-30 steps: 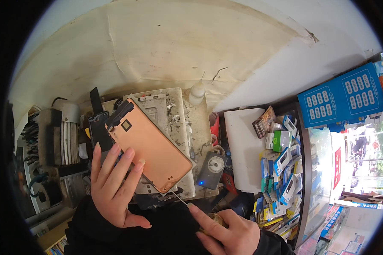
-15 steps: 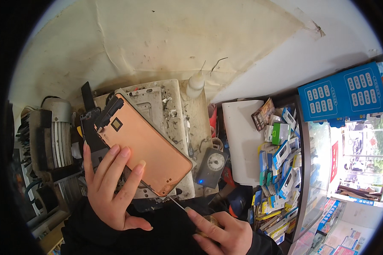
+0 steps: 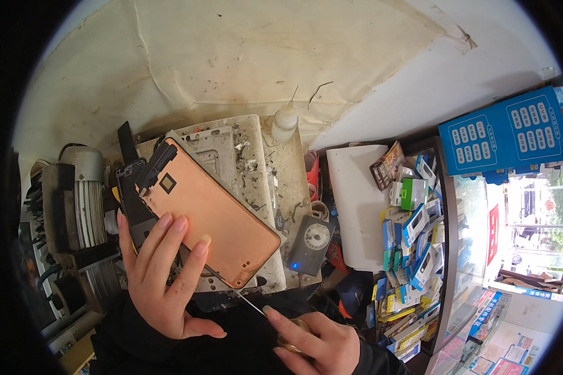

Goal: The person uses a metal prying tool to separate the screen assembly from the phone frame, working along the edges to release adhesive. The phone is held steady with one hand while the tool is inserted and moved along the perimeter.

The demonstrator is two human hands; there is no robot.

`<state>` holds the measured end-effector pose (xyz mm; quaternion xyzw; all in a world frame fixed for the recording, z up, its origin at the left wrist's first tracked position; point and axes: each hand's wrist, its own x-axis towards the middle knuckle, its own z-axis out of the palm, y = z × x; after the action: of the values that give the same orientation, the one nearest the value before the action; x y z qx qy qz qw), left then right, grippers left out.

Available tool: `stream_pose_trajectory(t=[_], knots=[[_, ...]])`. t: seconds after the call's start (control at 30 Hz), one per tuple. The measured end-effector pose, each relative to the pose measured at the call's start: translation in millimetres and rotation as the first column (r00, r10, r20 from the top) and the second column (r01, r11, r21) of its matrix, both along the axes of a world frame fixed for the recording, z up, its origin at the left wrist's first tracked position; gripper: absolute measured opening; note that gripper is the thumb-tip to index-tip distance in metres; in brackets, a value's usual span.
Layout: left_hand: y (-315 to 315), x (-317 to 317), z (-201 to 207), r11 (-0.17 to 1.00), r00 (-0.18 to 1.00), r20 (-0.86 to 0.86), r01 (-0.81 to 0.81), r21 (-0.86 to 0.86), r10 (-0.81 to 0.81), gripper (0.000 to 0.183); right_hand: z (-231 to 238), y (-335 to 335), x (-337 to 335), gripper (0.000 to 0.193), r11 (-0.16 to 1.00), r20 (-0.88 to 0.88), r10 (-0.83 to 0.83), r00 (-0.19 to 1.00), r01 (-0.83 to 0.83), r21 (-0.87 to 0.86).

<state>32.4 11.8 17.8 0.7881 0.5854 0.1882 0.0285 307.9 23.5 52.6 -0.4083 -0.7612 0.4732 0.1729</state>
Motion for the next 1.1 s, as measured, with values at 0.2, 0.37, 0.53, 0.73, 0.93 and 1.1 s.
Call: stream_pose_trajectory(t=[0.2, 0.37, 0.53, 0.73, 0.93, 1.1], knots=[[-2.0, 3.8, -4.6, 0.999, 0.999, 0.022, -0.026, 0.029, 0.025, 0.092, -1.7, 4.8, -0.6, 0.054, 0.996, -0.071, -0.089, 0.994, 0.088, -0.009], [-4.0, -2.3, -3.2, 0.99, 0.999, 0.041, -0.008, 0.14, 0.002, 0.094, -23.5, 12.1, -8.8, 0.053, 0.934, -0.204, -0.258, 0.944, 0.298, 0.197], [5.1, -11.9, -4.5, 0.957, 0.862, 0.479, -0.256, 0.135, 0.163, 0.089, -33.2, 16.1, -5.7, 0.077, 0.894, -0.359, -0.437, 0.825, 0.356, -0.271], [33.2, -25.0, -23.9, 0.929, 0.025, 0.955, -0.238, -0.283, 0.297, 0.07, -21.0, 33.1, -17.8, 0.078, 0.819, -0.422, -0.516, 0.745, 0.287, -0.496], [41.7, -37.9, -20.5, 0.929, -0.306, 0.883, 0.013, -0.371, 0.357, 0.067, -0.5, 33.4, -21.3, 0.063, 0.674, -0.46, -0.637, 0.619, 0.158, -0.721], [30.5, -34.8, -15.1, 0.924, -0.256, 0.899, -0.047, -0.379, 0.356, 0.068, 8.3, 51.4, -13.6, 0.084, 0.719, -0.432, -0.519, 0.738, 0.105, -0.687]])
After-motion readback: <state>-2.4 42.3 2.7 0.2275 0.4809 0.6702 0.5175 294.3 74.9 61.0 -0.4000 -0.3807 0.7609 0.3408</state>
